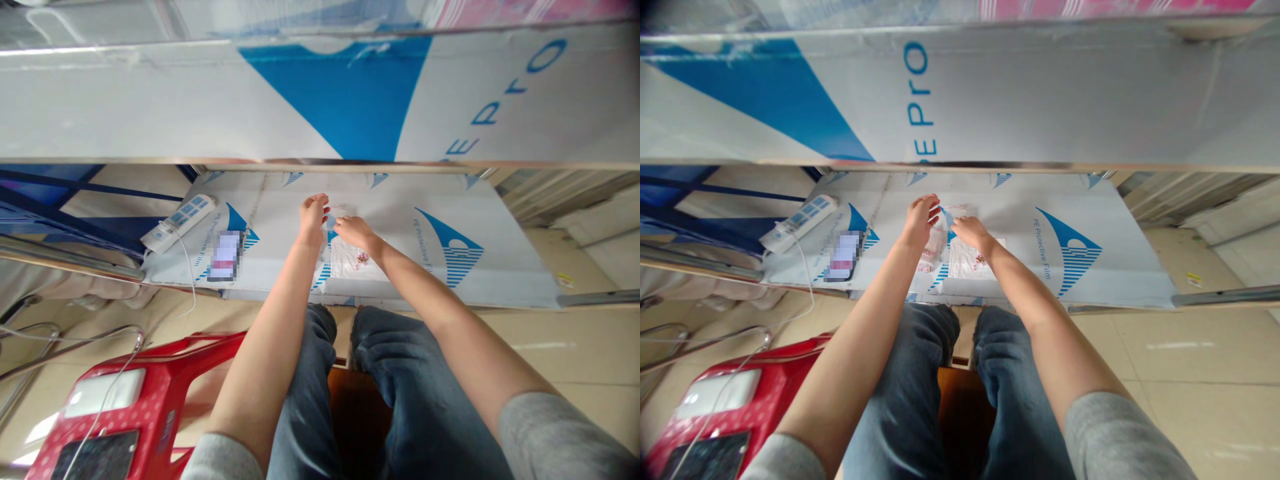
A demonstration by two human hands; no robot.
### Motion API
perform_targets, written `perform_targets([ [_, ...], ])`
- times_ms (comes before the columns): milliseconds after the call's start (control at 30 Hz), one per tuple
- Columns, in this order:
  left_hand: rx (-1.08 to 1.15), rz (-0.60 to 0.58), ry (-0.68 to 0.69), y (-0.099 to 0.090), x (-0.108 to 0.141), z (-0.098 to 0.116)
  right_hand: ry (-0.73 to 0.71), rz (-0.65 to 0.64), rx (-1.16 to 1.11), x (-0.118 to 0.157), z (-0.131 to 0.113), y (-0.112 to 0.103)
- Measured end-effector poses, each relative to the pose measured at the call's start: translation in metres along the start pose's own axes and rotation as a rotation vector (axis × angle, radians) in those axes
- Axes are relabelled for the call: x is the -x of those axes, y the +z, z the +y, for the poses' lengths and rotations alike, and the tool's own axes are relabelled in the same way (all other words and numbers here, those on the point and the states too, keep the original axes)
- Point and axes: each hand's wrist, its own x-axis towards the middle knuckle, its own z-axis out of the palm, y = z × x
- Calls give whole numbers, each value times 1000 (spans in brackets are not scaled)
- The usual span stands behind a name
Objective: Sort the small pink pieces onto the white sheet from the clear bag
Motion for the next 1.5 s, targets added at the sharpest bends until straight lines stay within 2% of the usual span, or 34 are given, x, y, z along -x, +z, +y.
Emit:
perform_targets([
  [100,-6,-7,1,-1,0,0,47,77,-36,2,-2,0],
  [267,-25,-2,2,-2,-1,0,407,322,-138,-4,7,-8],
  [333,-25,-3,4,-3,-1,0,447,348,-145,-9,12,-10],
  [400,-21,-4,3,-3,-1,0,395,314,-119,-12,15,-7],
  [567,-13,-5,-1,-4,1,2,106,77,-49,-12,14,17],
  [633,-12,-4,-2,-4,1,2,48,34,-39,-10,14,24],
  [800,-23,-13,-3,-5,1,2,87,86,-71,-5,16,26],
  [1133,-72,-2,1,-13,-6,-2,48,40,-70,0,17,30],
  [1233,-210,23,9,-23,-17,-14,59,47,-65,2,16,27],
  [1367,-593,116,25,-47,-31,-39,68,47,-74,7,15,13],
  [1500,-898,216,-8,-70,-29,-55,152,51,-163,15,19,-9],
])
